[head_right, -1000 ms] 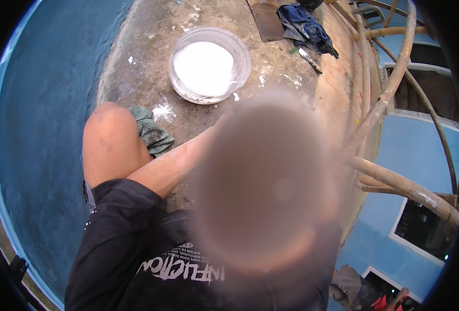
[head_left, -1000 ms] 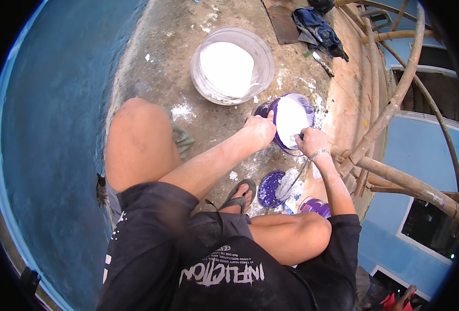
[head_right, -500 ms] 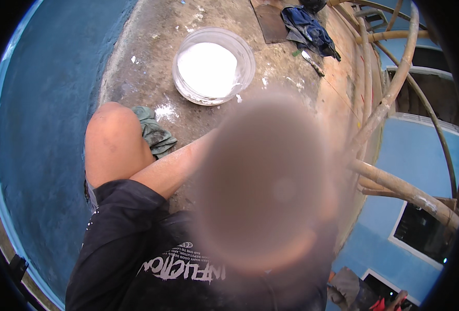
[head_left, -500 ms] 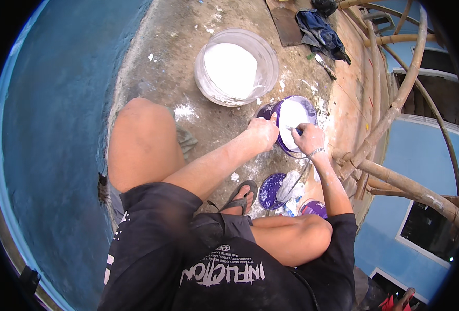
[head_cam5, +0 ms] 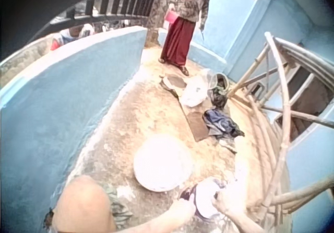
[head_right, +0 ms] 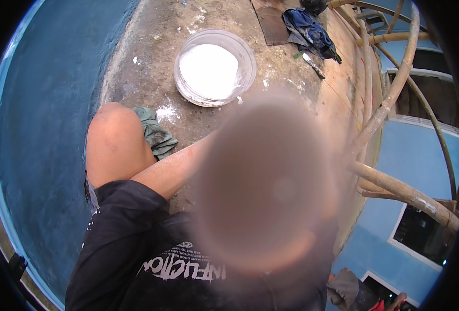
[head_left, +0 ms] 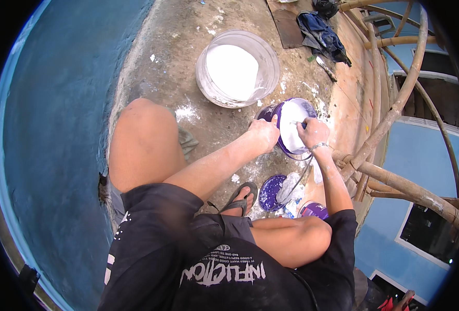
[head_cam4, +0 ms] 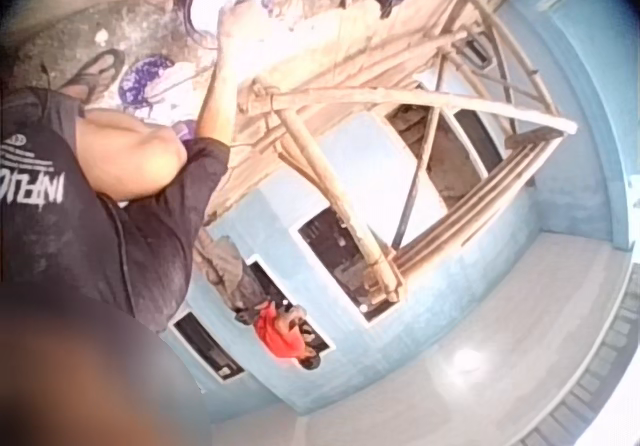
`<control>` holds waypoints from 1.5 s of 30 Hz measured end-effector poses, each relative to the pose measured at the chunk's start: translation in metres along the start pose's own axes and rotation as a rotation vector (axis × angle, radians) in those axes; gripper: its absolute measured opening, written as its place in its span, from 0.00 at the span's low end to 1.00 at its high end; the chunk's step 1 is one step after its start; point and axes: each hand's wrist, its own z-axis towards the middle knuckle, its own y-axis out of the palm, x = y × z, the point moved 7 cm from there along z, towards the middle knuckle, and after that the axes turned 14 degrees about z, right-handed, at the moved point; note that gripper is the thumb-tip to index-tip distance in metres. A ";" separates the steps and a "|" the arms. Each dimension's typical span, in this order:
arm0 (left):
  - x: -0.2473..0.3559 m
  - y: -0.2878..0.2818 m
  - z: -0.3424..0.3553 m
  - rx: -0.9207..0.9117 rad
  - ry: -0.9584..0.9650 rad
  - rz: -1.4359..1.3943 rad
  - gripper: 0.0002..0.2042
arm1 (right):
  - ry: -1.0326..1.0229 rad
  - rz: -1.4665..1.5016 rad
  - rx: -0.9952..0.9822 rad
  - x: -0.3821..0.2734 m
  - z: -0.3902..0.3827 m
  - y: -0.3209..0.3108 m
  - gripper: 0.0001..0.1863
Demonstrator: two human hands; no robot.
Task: The person sits on the floor and stirs a white liquid in a purple bucket using a plastic spoon. Another person pours water from a pink jug into the bucket twice. The person continues stirring and then pours the mixed liquid into a larger white bucket.
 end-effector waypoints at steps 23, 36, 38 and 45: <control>0.002 -0.005 -0.002 -0.013 0.019 0.041 0.47 | 0.169 0.165 0.170 0.087 -0.080 -0.009 0.15; 0.003 -0.006 -0.001 0.030 0.005 0.031 0.47 | 0.480 1.204 0.194 0.134 -0.111 0.054 0.16; 0.003 -0.006 0.000 0.026 0.000 0.024 0.46 | 0.484 1.219 0.241 0.139 -0.117 0.044 0.15; 0.004 -0.006 -0.009 0.034 0.056 0.068 0.43 | 0.376 1.199 0.465 0.141 -0.135 -0.024 0.11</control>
